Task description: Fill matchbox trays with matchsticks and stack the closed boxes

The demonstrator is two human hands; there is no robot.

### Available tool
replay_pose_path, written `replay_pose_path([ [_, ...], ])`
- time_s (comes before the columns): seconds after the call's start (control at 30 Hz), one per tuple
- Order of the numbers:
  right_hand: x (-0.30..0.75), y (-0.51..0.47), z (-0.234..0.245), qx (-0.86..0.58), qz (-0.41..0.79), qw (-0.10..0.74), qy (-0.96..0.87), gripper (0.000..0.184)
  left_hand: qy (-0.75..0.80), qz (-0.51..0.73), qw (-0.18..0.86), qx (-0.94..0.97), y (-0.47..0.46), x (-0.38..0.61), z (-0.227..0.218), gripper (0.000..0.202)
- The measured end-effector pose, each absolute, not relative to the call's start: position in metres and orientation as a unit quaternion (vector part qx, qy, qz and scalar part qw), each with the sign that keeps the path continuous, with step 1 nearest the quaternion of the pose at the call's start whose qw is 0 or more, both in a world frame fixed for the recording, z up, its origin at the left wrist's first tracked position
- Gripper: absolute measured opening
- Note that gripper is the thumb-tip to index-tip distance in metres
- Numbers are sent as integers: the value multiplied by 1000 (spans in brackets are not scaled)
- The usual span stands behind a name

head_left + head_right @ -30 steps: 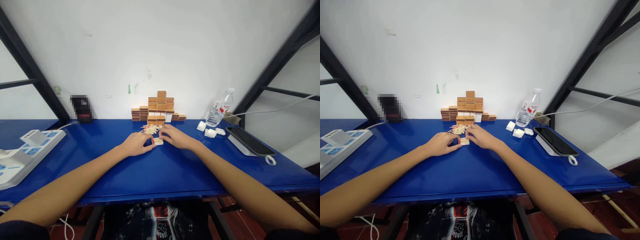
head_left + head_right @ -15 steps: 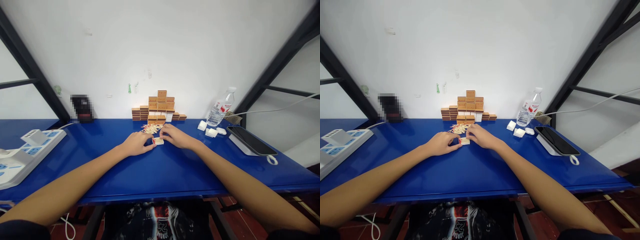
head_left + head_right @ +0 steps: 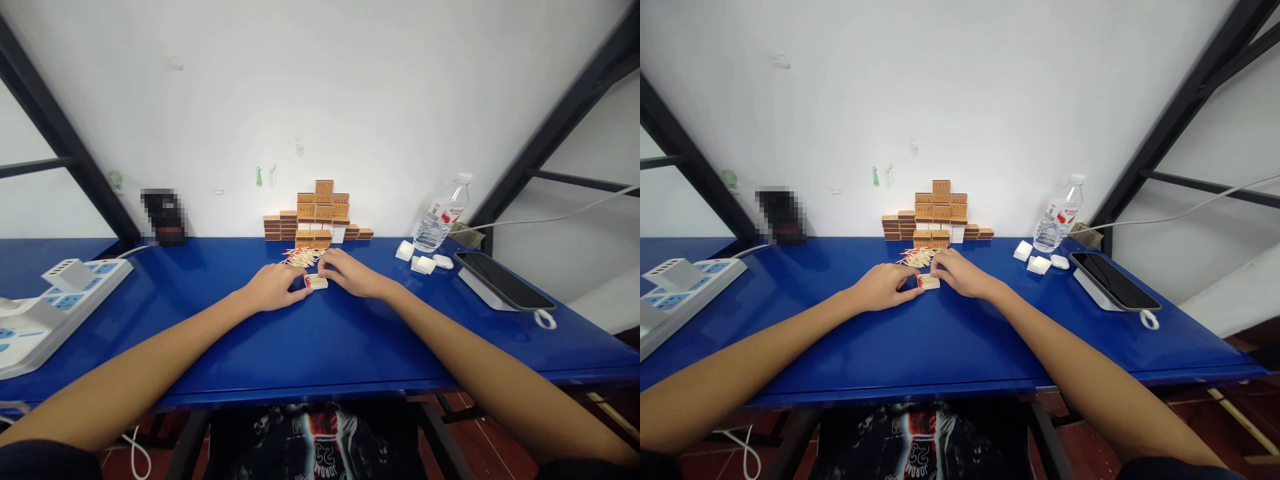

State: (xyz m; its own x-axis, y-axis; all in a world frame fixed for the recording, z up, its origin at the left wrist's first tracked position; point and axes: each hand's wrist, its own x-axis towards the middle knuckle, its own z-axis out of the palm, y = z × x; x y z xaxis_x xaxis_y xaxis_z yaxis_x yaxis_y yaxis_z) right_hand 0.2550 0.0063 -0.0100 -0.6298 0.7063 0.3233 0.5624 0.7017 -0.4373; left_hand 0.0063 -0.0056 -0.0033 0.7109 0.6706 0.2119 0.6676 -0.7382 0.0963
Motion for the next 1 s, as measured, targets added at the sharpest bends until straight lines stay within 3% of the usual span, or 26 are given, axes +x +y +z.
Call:
replay_pose_path([
  [0.5, 260, 4, -2, -350, 142, 236, -895, 16, 361, 123, 12, 925, -5, 6, -4, 34],
  [1.0, 257, -2, -1, -379, 106, 248, -885, 7, 364, 126, 12, 923, -5, 6, -3, 35],
])
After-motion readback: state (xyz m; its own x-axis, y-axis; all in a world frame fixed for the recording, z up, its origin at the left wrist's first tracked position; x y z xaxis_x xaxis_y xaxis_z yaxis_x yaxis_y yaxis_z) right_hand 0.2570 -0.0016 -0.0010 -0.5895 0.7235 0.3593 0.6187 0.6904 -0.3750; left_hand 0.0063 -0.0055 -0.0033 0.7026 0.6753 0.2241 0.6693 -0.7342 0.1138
